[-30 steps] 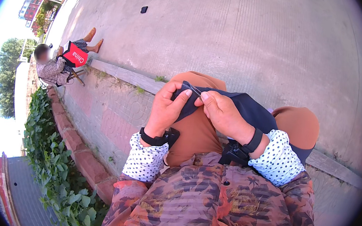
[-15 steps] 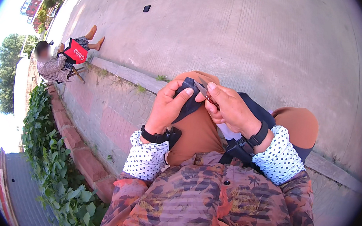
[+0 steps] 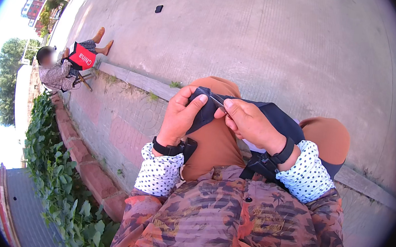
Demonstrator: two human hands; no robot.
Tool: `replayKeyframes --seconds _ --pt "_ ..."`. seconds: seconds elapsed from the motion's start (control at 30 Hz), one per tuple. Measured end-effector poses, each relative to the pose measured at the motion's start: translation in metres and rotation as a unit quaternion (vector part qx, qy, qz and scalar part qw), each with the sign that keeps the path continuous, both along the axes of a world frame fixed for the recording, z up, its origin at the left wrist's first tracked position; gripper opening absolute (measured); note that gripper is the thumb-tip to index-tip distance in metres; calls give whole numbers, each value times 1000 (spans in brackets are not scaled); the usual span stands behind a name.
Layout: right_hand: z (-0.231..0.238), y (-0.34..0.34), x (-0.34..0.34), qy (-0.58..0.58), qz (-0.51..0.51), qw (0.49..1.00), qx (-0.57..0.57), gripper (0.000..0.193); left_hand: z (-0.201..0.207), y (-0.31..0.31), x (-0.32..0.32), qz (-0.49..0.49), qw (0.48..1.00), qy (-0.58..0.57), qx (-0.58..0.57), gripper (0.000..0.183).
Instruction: The person uses shears to trim the edge of a dark fabric garment, occasionally stretching the material by hand. After cutting several sections, the person stops trimming and holds the garment.
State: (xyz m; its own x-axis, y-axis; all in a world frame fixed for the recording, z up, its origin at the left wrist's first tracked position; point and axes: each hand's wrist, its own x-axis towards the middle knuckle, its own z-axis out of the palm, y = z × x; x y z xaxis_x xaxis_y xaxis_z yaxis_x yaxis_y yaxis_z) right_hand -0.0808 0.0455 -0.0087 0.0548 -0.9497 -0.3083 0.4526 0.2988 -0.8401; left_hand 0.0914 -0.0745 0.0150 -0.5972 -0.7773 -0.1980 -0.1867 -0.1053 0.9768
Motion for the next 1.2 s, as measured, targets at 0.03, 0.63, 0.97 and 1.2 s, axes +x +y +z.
replayKeyframes --seconds 0.03,0.63,0.97,1.2 --pt "-1 0 1 14 -8 1000 -17 45 0 0 0 4 1000 -3 -3 12" --pt "2 1 -2 -112 8 994 1 46 4 1 -2 -5 1000 2 6 11" --pt "0 0 -2 -237 -9 971 26 49 9 1 -2 -15 999 9 27 16" --pt "6 -4 -12 131 24 985 -108 42 5 -1 3 8 999 30 39 12"
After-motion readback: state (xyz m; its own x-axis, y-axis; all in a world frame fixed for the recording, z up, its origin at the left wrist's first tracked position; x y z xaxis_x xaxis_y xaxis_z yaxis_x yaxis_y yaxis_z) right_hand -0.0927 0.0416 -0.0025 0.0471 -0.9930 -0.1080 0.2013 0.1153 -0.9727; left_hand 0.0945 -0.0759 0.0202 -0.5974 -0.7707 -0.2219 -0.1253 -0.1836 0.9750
